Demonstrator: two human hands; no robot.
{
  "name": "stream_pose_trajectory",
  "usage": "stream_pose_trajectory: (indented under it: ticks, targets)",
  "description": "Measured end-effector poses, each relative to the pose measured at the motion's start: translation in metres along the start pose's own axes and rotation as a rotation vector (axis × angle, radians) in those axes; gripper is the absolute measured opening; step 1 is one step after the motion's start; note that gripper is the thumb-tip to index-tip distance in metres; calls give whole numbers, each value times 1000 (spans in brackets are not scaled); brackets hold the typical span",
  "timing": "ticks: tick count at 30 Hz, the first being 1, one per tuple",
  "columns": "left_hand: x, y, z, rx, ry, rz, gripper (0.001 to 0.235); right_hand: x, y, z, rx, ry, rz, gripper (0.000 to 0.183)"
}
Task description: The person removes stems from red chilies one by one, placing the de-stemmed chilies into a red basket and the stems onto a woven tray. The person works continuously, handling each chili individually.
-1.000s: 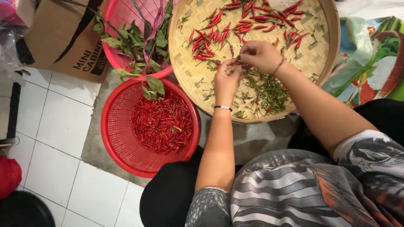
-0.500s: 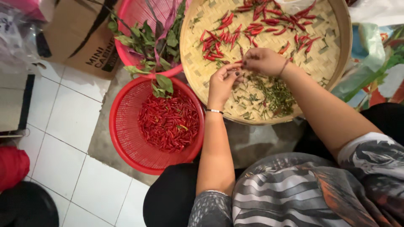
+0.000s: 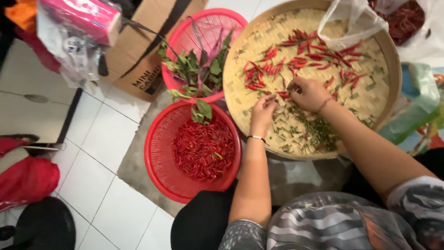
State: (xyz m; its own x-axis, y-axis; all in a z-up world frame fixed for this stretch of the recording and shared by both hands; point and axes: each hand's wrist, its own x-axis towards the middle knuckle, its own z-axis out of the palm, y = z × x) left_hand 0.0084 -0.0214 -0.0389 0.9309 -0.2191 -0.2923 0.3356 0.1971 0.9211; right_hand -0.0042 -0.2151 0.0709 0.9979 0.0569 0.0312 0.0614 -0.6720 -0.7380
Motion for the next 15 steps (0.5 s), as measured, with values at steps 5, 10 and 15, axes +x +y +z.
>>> stream_pose_trajectory:
  ticks: [5, 10, 15]
  targets:
    - [-13, 19, 13, -34, -34, -3, 25, -2, -11, 6, 323, -58, 12, 19]
    - [-12, 17, 9, 44, -52, -11, 22, -10, -26, -2, 51, -22, -120, 15]
    - [-11, 11, 9, 242, 30, 49, 18, -21, -51, 0, -393, 31, -293, 14]
